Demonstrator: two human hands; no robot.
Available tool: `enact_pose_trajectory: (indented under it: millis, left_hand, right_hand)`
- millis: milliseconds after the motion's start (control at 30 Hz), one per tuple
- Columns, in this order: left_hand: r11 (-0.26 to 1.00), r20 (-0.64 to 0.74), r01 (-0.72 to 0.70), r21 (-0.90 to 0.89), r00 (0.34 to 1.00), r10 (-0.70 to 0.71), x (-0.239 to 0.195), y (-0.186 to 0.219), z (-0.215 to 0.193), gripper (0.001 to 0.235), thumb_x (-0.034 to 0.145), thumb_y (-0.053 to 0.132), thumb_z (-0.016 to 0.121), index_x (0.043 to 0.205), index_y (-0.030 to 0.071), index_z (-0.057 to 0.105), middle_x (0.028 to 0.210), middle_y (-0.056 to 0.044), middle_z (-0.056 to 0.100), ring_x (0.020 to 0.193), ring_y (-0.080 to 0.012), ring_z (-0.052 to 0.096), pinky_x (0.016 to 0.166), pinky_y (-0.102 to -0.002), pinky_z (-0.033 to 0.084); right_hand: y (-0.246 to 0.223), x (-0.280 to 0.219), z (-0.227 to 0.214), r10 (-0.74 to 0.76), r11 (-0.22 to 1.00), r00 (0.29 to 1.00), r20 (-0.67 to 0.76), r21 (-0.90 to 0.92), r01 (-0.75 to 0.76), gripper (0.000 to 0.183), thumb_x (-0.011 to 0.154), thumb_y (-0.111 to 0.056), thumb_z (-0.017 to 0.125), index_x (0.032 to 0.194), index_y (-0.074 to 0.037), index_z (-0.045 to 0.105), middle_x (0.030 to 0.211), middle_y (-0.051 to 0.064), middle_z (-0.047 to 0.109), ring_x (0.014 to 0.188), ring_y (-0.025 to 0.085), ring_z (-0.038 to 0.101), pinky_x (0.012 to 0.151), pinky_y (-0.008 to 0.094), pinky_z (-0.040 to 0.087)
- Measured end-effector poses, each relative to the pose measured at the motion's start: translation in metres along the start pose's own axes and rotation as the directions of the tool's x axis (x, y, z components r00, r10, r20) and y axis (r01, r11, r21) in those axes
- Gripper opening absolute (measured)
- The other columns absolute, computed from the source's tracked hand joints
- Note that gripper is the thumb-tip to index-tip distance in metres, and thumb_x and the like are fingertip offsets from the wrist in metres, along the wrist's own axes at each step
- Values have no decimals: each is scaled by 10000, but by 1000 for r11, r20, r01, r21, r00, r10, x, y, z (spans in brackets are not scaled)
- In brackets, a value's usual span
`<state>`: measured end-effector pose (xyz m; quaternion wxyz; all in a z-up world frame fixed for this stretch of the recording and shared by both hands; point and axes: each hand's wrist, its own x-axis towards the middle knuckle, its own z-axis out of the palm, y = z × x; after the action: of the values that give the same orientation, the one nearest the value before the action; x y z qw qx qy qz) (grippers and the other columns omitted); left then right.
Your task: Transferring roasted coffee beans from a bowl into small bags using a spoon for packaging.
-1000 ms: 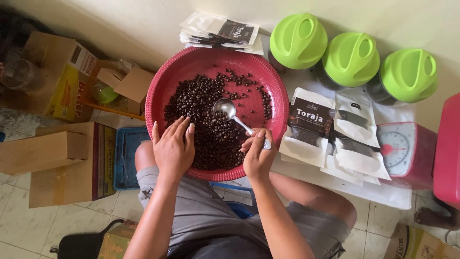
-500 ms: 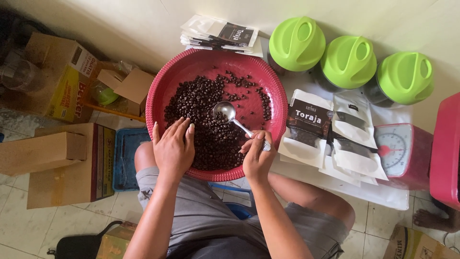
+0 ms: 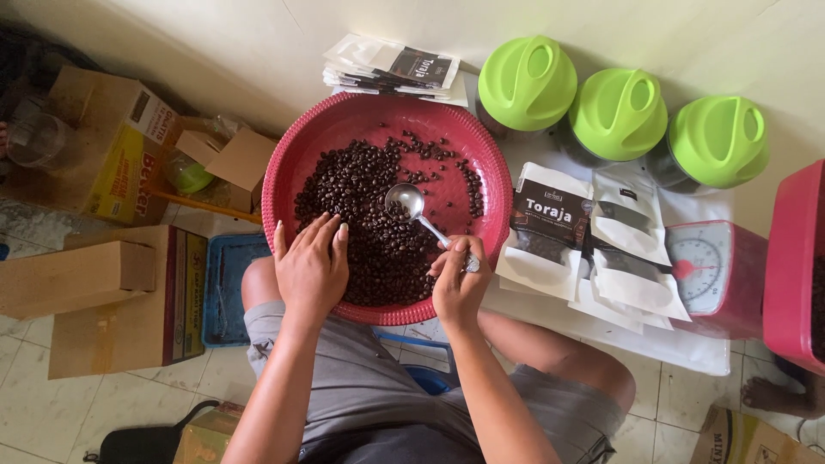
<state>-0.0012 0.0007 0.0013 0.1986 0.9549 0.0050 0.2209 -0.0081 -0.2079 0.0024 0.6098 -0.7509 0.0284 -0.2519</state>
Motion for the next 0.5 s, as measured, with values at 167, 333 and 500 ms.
enact_pose_trajectory:
  millis: [167,333,500]
  left_hand:
    - [1000,-14,-5,14,1000,5,-3,-1,2,353,1102,395,512,1200,159,756,1181,-75,759,1115,-238,718,1208,-498,254]
    - [1000,-19,-9,17,1000,9,-4,-3,4,353,1102,398,513,1205,164,756,1179,-69,759,1115,-237,718,1212,-507,254]
    - [1000,19,1,-12,1000,-1,-3,-2,-2,355,1089,429,526,1244,193,742,1233,-72,741,1181,-245,689,1219,-531,250]
  right_hand:
    - [-6,-2,0,28,1000,1000,-1,-6,-28,308,1091,-223,424,879,-60,577,551,97,646,442,143,652,489,242,553]
    - [-6,-1,-1,49,997,999,-11,53,-48,289,1085,-212,427,884,-58,567,562,97,643,447,134,642,492,246,552]
    - [0,-5,-16,99,982,995,5,161,-99,278,1084,-269,474,972,-56,613,635,118,674,473,154,649,488,290,588]
